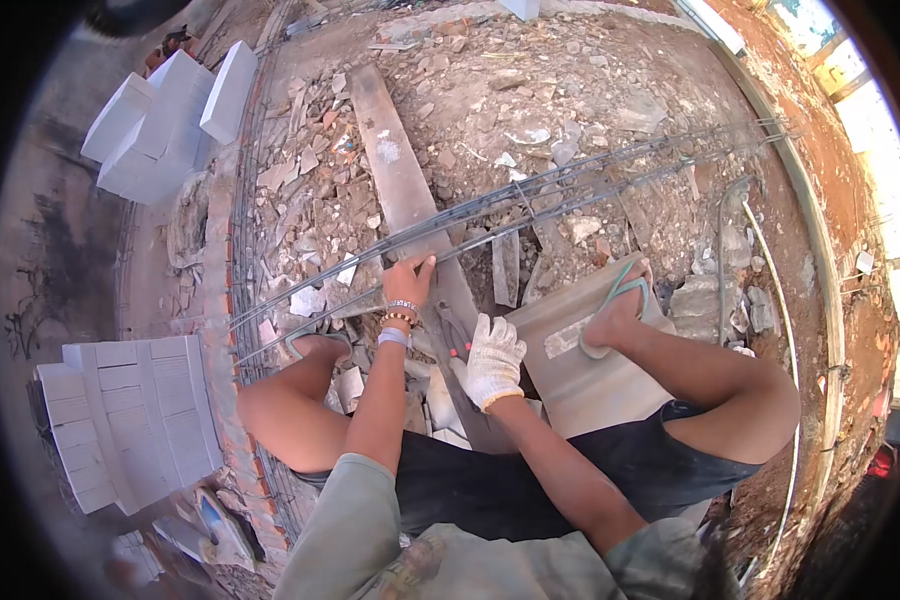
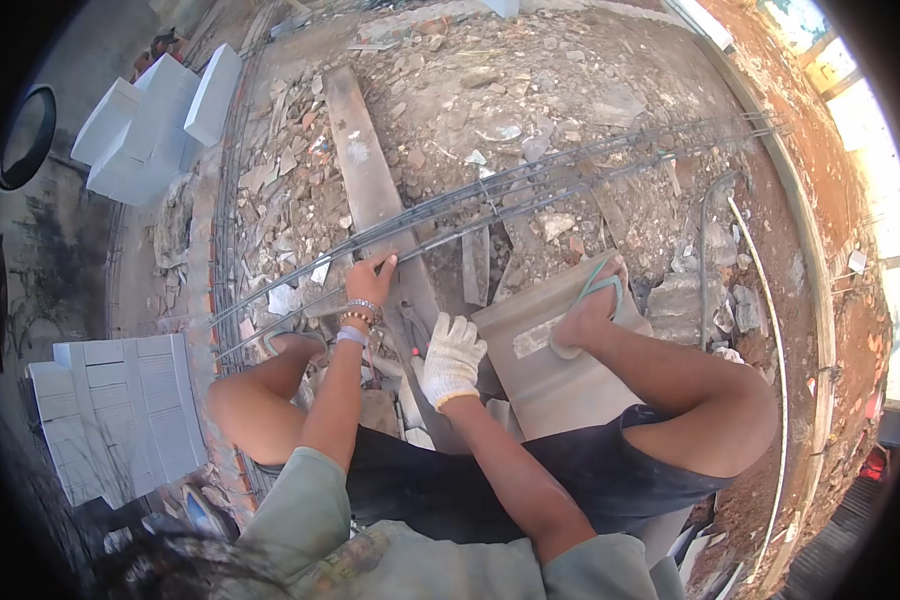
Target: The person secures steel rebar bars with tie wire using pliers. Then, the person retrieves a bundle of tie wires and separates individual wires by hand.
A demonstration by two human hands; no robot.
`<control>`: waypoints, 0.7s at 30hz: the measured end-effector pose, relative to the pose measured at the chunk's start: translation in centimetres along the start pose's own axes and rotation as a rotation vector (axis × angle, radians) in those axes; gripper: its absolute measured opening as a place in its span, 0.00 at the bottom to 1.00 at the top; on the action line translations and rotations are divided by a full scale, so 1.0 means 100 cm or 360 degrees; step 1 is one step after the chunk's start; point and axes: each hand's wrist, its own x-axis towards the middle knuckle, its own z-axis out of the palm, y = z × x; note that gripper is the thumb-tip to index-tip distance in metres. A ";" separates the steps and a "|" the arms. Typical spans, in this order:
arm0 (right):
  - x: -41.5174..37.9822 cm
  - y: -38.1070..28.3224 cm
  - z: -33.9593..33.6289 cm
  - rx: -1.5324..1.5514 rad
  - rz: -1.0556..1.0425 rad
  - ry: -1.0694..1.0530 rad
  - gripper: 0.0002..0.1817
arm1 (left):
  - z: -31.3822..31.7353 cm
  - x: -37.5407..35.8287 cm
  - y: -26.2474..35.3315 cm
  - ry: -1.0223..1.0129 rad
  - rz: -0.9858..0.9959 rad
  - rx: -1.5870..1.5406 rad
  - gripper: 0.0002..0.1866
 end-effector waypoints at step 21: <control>-0.007 0.029 -0.001 0.1029 0.0272 -0.0800 0.12 | -0.003 0.023 -0.023 -0.0344 -0.0043 -0.0269 0.21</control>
